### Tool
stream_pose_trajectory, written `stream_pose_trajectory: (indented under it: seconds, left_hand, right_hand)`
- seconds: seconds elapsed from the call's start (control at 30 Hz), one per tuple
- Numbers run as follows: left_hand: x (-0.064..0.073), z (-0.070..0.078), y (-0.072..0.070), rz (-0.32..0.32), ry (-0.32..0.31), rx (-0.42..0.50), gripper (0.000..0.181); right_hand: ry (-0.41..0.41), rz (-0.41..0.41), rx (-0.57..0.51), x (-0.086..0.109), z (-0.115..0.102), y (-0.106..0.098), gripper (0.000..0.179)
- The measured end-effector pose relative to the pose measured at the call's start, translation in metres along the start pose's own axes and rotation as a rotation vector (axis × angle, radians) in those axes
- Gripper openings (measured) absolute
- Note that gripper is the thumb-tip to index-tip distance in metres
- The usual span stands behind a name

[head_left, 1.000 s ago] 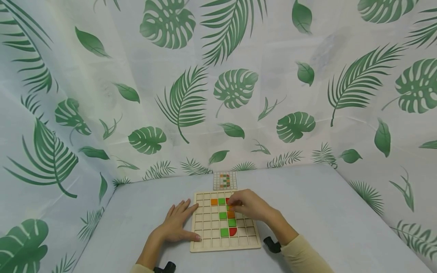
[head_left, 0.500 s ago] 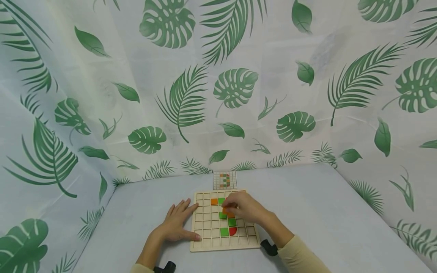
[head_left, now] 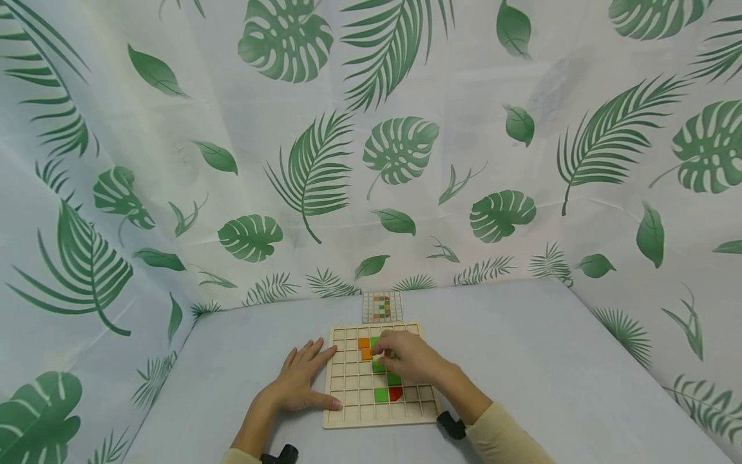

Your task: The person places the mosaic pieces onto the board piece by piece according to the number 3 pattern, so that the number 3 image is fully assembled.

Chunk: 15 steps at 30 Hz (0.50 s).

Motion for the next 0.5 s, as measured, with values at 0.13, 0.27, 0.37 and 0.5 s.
stream_pose_trajectory:
  seconds: [0.13,0.27,0.37,0.5]
  left_hand:
    - [0.001,0.0,0.0,0.0,0.007,0.003,0.115]
    - [0.001,0.001,0.001,-0.005,0.01,0.009,0.115]
    - [0.001,0.001,0.001,-0.004,0.003,0.004,0.115]
    - [0.001,0.001,0.0,-0.001,0.004,0.0,0.115]
  right_hand:
    - [0.043,-0.026,0.07,-0.005,-0.003,0.005,0.024]
    - [0.056,-0.051,0.128,-0.011,-0.004,0.011,0.027]
    - [0.061,-0.07,0.174,-0.016,-0.004,0.015,0.026]
    - [0.066,-0.089,0.231,-0.021,-0.004,0.017,0.023]
Point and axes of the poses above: each hand's wrist, its own x-axis away from the middle knuckle, its own y-axis out of the palm, z = x × y, the point moved 2 cm from there along -x, towards the middle knuckle, and after that the axes turned 5 degrees about -z, right-handed, at the moved point
